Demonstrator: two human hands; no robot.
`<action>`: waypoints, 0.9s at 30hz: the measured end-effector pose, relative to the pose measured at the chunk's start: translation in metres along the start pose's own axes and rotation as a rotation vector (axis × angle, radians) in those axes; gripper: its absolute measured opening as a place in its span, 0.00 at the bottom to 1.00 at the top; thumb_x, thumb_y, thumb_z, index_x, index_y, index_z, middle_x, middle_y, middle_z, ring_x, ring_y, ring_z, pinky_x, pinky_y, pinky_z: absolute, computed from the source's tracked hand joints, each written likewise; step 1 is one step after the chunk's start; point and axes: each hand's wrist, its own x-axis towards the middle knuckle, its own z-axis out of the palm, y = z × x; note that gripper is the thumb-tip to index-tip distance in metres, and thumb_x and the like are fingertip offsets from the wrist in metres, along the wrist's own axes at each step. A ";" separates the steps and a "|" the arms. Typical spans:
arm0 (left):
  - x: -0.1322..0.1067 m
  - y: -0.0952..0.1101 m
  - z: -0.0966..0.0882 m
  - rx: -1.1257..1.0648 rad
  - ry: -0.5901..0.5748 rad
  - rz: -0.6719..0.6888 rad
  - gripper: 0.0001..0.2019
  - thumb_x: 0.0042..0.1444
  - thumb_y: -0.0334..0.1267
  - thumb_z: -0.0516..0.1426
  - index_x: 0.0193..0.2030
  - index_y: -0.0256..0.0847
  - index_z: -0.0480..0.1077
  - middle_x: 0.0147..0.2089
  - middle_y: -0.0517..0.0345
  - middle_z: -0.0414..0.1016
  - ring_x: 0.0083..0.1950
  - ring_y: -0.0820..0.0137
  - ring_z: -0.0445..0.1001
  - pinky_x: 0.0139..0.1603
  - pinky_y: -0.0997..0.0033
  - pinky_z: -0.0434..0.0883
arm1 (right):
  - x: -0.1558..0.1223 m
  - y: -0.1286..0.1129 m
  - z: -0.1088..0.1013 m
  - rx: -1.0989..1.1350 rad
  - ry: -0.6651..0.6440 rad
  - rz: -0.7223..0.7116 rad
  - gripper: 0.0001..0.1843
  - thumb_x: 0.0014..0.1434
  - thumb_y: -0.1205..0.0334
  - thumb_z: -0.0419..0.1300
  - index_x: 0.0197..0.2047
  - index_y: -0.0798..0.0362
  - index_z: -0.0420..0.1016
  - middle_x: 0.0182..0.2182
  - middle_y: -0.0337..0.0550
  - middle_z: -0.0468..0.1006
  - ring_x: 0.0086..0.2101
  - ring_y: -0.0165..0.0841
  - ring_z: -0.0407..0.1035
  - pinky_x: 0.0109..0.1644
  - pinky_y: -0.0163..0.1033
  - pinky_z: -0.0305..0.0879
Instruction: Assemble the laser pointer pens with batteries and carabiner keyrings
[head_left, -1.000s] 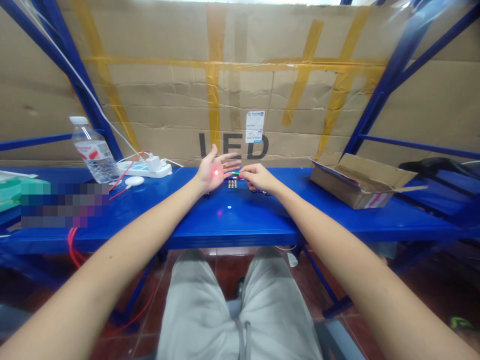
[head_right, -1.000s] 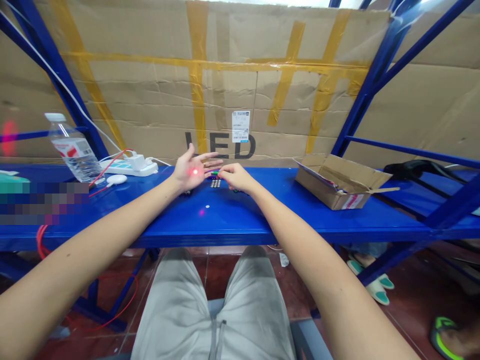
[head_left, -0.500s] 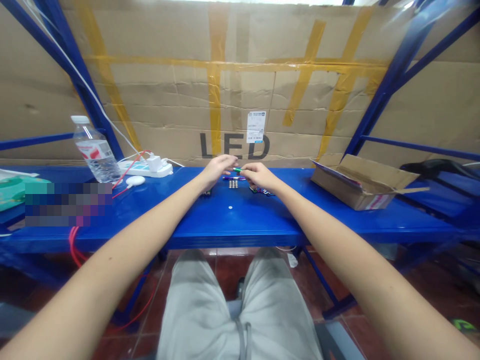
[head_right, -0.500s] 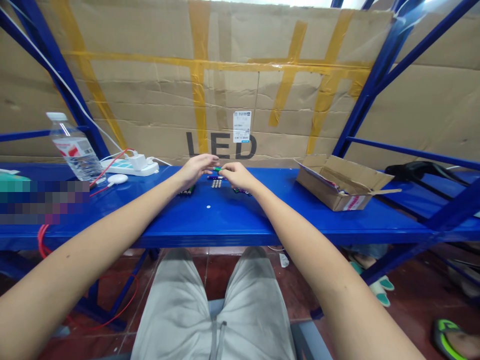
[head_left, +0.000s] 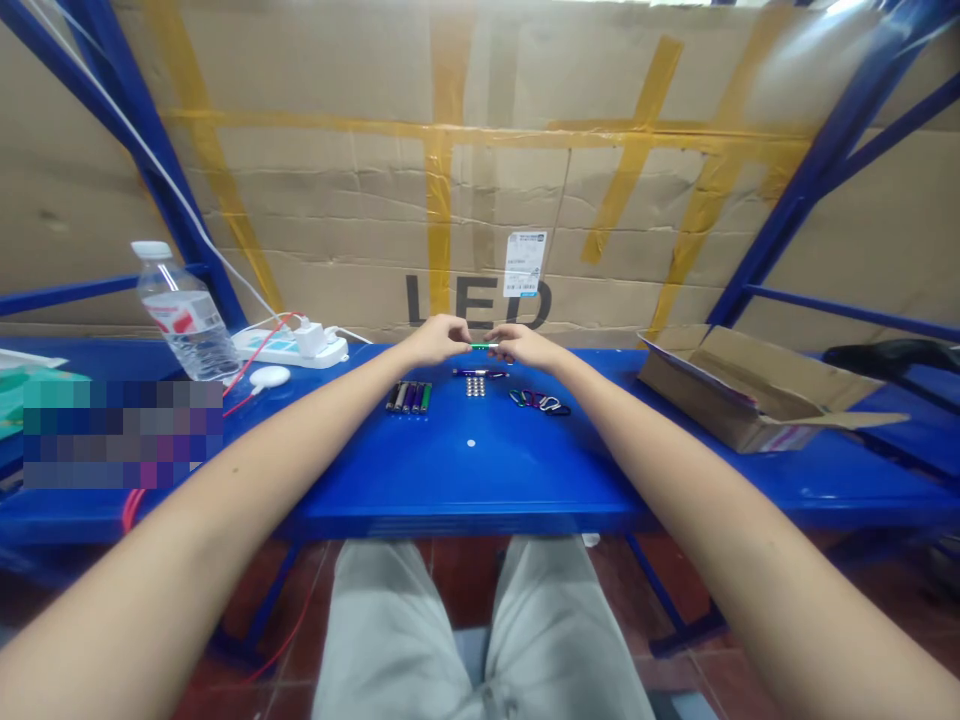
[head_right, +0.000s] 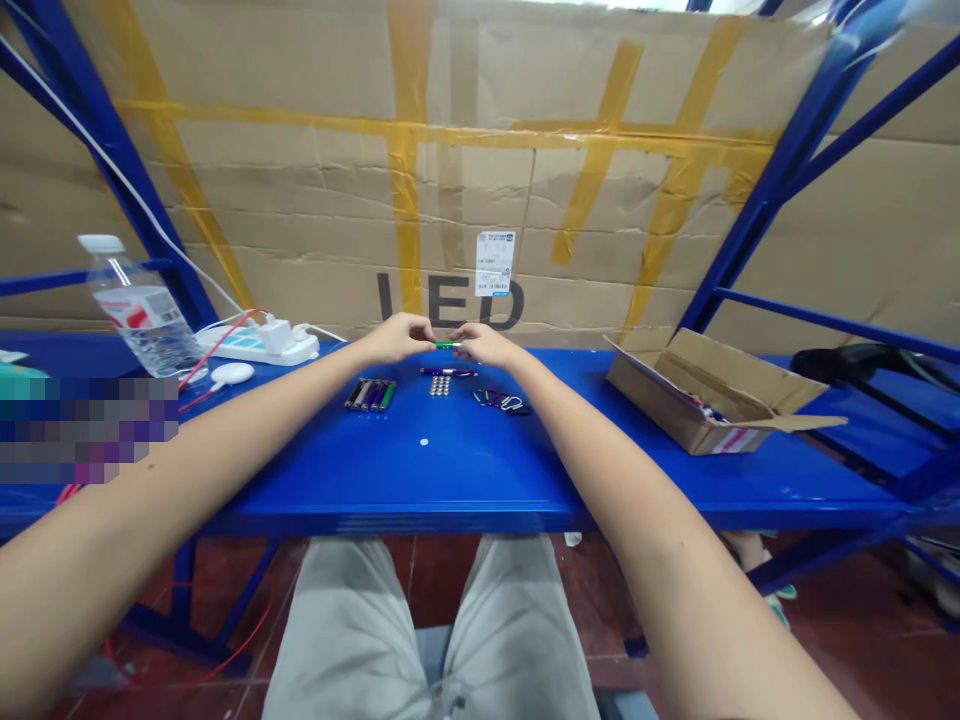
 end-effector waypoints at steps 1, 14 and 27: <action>0.004 -0.005 0.000 0.034 -0.001 -0.008 0.05 0.46 0.39 0.62 0.27 0.41 0.74 0.30 0.53 0.75 0.36 0.62 0.73 0.45 0.56 0.68 | 0.004 0.005 -0.001 -0.006 0.026 -0.003 0.17 0.48 0.79 0.58 0.41 0.57 0.72 0.29 0.42 0.77 0.28 0.30 0.68 0.31 0.34 0.63; 0.022 -0.059 0.012 0.082 -0.193 -0.008 0.08 0.44 0.37 0.61 0.31 0.48 0.81 0.33 0.53 0.80 0.34 0.61 0.74 0.43 0.60 0.71 | 0.019 0.056 -0.002 -0.429 0.015 -0.128 0.11 0.53 0.78 0.60 0.35 0.56 0.80 0.35 0.44 0.82 0.35 0.32 0.72 0.43 0.36 0.66; 0.009 -0.028 -0.004 0.364 -0.418 -0.171 0.21 0.53 0.34 0.52 0.51 0.41 0.79 0.55 0.53 0.80 0.52 0.63 0.76 0.55 0.68 0.68 | 0.013 0.052 -0.001 -0.558 -0.072 -0.244 0.25 0.51 0.84 0.50 0.38 0.55 0.85 0.42 0.44 0.83 0.44 0.34 0.75 0.53 0.34 0.67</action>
